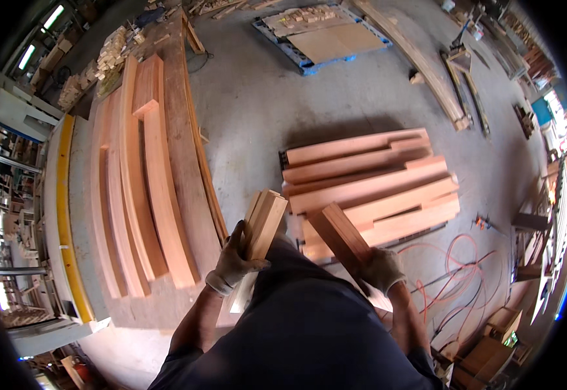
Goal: The person picks up and stacks wooden planks on a workbench, measures a plank with a tape measure, and carries the planks across the workshop floor. The person then places the planks on a table saw and uses a push stick to guide a plank through the saw.
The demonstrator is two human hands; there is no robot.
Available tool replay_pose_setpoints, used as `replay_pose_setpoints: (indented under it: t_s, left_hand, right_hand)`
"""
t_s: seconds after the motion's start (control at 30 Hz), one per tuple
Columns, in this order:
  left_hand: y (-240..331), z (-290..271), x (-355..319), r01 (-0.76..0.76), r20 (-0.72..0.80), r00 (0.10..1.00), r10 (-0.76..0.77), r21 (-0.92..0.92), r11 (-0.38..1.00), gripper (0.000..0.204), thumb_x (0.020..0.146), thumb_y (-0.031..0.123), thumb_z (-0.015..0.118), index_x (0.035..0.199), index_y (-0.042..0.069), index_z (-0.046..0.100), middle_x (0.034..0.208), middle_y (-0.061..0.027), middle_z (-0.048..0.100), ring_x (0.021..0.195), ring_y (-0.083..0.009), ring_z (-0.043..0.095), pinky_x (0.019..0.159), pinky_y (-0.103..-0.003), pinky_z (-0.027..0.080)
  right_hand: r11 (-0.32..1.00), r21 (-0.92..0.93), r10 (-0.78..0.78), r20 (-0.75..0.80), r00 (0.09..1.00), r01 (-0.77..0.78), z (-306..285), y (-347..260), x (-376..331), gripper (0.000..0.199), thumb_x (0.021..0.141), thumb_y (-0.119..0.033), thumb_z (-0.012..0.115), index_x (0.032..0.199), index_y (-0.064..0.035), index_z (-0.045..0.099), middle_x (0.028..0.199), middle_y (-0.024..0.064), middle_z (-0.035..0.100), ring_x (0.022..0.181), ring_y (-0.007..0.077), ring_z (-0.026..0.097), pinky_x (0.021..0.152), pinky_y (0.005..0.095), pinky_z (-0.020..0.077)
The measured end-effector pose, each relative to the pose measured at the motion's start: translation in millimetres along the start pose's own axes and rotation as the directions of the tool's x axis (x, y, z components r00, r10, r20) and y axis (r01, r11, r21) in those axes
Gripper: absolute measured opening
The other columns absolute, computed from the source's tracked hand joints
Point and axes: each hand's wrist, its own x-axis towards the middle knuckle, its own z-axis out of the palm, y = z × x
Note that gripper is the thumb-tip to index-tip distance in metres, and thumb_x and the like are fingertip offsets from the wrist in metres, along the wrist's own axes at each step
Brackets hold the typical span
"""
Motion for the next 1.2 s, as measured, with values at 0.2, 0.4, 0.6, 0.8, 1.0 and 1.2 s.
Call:
replay_pose_setpoints:
  t_s: [0.2, 0.4, 0.6, 0.8, 1.0, 1.2]
  left_hand:
    - [-38, -47, 122, 0.070, 0.060, 0.997, -0.055, -0.299, 0.952, 0.122, 0.073, -0.003, 0.093, 0.166, -0.009, 0.014, 0.152, -0.0224, 0.054, 0.133, -0.0264, 0.059, 0.109, -0.034, 0.053]
    - [-11, -115, 170, 0.145, 0.112, 0.989, -0.093, -0.691, 0.708, 0.120, 0.078, -0.012, 0.087, 0.167, -0.009, 0.006, 0.154, -0.0226, 0.051, 0.128, -0.0271, 0.063, 0.104, -0.036, 0.058]
    - [-9, -148, 192, 0.030, -0.065, 0.992, -0.104, -0.692, 0.721, 0.123, 0.076, -0.008, 0.091, 0.166, -0.012, 0.007, 0.156, -0.0240, 0.048, 0.135, -0.0279, 0.059, 0.110, -0.039, 0.055]
    - [-9, -170, 216, 0.154, -0.043, 0.976, -0.212, -0.549, 0.822, 0.123, 0.075, -0.004, 0.092, 0.167, -0.010, 0.010, 0.160, -0.0258, 0.045, 0.141, -0.0291, 0.055, 0.114, -0.040, 0.052]
    - [-35, -169, 271, 0.092, -0.153, 0.973, -0.175, -0.439, 0.894, 0.120, 0.074, -0.003, 0.092, 0.165, -0.012, 0.015, 0.158, -0.0269, 0.047, 0.141, -0.0317, 0.055, 0.112, -0.041, 0.053]
    - [-37, -182, 370, -0.136, -0.430, 0.878, 0.210, 0.196, 0.971, 0.117, 0.072, 0.005, 0.096, 0.164, -0.010, 0.024, 0.151, -0.0237, 0.055, 0.137, -0.0286, 0.057, 0.108, -0.039, 0.054]
  right_hand:
    - [0.992, -0.111, 0.054, -0.069, 0.996, -0.061, -99, -109, 69, 0.061, 0.073, -0.059, 0.081, 0.098, -0.0037, 0.078, 0.094, 0.0230, 0.077, 0.095, 0.0404, 0.075, 0.087, 0.0479, 0.0595]
    - [0.993, -0.117, -0.009, -0.313, 0.950, -0.029, -183, -147, 141, 0.048, 0.066, -0.048, 0.091, 0.080, -0.0074, 0.069, 0.080, 0.0168, 0.074, 0.078, 0.0371, 0.074, 0.076, 0.0465, 0.0596]
    - [0.996, -0.006, 0.076, -0.449, 0.890, -0.089, -225, -114, 197, 0.048, 0.062, -0.041, 0.094, 0.081, -0.0039, 0.071, 0.076, 0.0164, 0.074, 0.069, 0.0300, 0.073, 0.068, 0.0445, 0.0584]
    - [0.981, -0.021, 0.169, -0.375, 0.912, -0.191, -217, -64, 266, 0.052, 0.063, -0.043, 0.097, 0.089, -0.0034, 0.077, 0.081, 0.0144, 0.077, 0.074, 0.0291, 0.075, 0.070, 0.0422, 0.0593]
    - [0.964, 0.042, 0.264, -0.084, 0.961, -0.261, -179, -39, 379, 0.077, 0.061, -0.050, 0.101, 0.118, -0.0020, 0.079, 0.115, 0.0145, 0.081, 0.107, 0.0258, 0.076, 0.092, 0.0398, 0.0596]
    - [0.989, 0.093, 0.104, 0.141, 0.985, -0.118, -182, -90, 522, 0.106, 0.066, -0.070, 0.091, 0.139, 0.0025, 0.066, 0.127, 0.0135, 0.078, 0.120, 0.0259, 0.072, 0.101, 0.0329, 0.0542]
